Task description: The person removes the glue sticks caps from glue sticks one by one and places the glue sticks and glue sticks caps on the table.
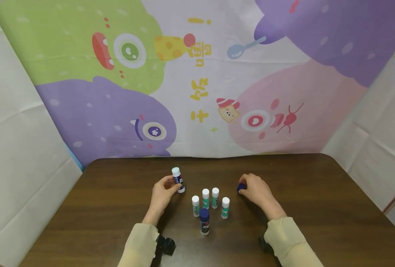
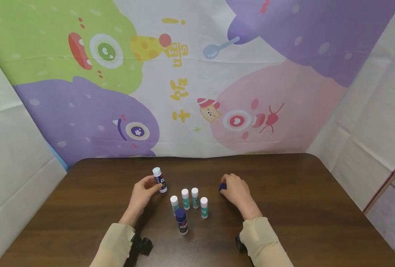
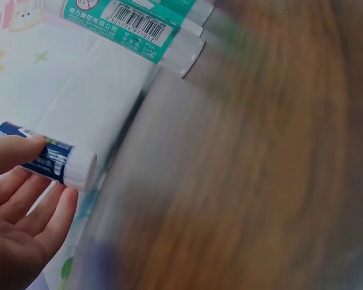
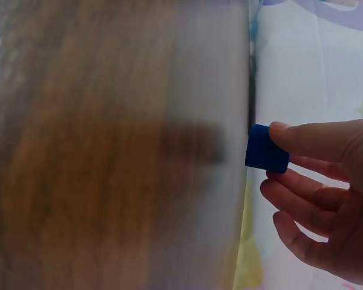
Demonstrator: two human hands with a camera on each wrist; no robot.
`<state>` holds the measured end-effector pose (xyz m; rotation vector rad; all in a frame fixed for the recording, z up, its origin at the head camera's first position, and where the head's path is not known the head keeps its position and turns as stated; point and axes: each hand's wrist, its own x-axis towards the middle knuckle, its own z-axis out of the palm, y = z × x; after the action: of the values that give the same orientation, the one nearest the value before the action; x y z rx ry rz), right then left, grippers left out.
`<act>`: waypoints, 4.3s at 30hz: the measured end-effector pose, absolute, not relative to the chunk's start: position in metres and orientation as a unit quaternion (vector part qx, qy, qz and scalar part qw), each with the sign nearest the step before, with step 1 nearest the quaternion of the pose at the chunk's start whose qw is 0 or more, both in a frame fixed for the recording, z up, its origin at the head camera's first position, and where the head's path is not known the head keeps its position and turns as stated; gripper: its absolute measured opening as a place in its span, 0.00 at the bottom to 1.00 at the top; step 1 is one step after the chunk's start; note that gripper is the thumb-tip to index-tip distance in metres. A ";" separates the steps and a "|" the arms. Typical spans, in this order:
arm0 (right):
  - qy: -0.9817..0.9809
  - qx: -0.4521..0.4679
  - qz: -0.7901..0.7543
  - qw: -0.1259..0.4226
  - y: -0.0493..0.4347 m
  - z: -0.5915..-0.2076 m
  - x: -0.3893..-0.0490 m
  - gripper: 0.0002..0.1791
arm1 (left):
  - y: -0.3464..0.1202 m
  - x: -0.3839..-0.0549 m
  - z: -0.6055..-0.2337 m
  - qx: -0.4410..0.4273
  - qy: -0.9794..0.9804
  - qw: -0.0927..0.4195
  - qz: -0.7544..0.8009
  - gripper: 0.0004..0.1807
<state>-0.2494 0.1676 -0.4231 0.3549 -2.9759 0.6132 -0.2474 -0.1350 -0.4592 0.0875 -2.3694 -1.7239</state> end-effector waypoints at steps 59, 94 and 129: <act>-0.918 0.308 0.233 0.088 0.127 -0.344 -0.187 0.14 | -0.141 -0.192 -0.420 -0.045 -0.865 0.034 -0.499 0.19; -0.866 0.369 0.337 -0.016 0.096 -0.373 -0.169 0.12 | -0.113 -0.172 -0.406 -0.253 -0.902 -0.074 -0.341 0.16; -0.837 0.317 0.446 0.017 0.113 -0.375 -0.171 0.15 | -0.102 -0.165 -0.400 -0.268 -0.890 0.044 -0.367 0.13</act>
<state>-0.1706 0.1128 -0.3751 0.9838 -2.6015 1.3845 -0.1653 -0.1023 -0.4000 -0.8197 -2.7202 -1.1212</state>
